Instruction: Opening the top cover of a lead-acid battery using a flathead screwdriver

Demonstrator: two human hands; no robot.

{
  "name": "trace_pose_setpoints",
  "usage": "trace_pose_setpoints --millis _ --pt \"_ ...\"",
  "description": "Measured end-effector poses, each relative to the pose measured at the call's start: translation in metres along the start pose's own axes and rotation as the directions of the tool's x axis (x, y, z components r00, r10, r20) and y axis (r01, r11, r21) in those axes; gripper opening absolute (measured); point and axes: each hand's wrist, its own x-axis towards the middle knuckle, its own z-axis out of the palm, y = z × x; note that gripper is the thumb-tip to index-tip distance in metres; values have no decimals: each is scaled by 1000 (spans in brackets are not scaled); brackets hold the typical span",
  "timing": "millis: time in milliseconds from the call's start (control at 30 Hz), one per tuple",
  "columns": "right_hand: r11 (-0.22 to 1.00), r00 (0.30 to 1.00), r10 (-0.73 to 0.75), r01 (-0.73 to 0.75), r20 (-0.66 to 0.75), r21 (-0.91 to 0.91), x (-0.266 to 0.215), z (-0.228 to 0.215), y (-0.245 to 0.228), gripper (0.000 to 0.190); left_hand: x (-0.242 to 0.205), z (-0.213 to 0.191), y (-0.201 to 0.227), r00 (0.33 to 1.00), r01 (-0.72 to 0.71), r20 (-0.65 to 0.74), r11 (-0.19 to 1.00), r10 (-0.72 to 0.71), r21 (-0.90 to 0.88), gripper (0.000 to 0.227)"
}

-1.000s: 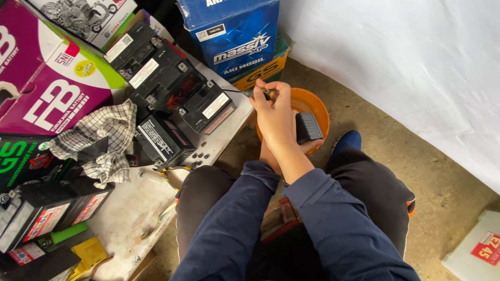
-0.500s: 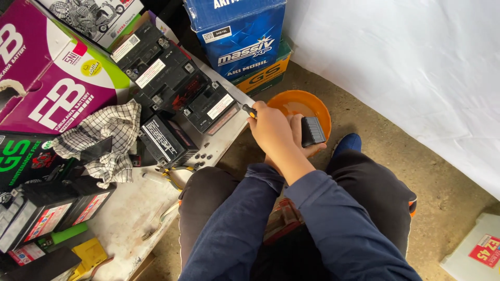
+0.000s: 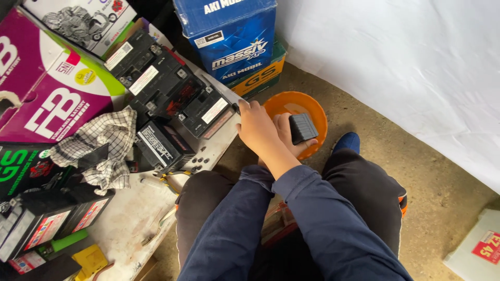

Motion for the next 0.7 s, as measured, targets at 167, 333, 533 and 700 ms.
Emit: trace_pose_setpoints --millis 167,333,533,700 --pt "960 974 -162 193 -160 205 -55 -106 -10 61 -2 3 10 1000 13 1 999 -13 -47 71" --pt "980 983 -181 177 -41 -89 -80 -145 56 108 7 -12 30 998 -25 53 991 33 -132 78" --pt "958 956 -284 279 -70 -72 -90 -129 78 115 20 -30 38 960 -88 235 957 155 -275 86" --pt "882 860 -455 472 -228 19 -95 -131 80 79 23 -38 44 939 -60 300 940 167 -334 87"
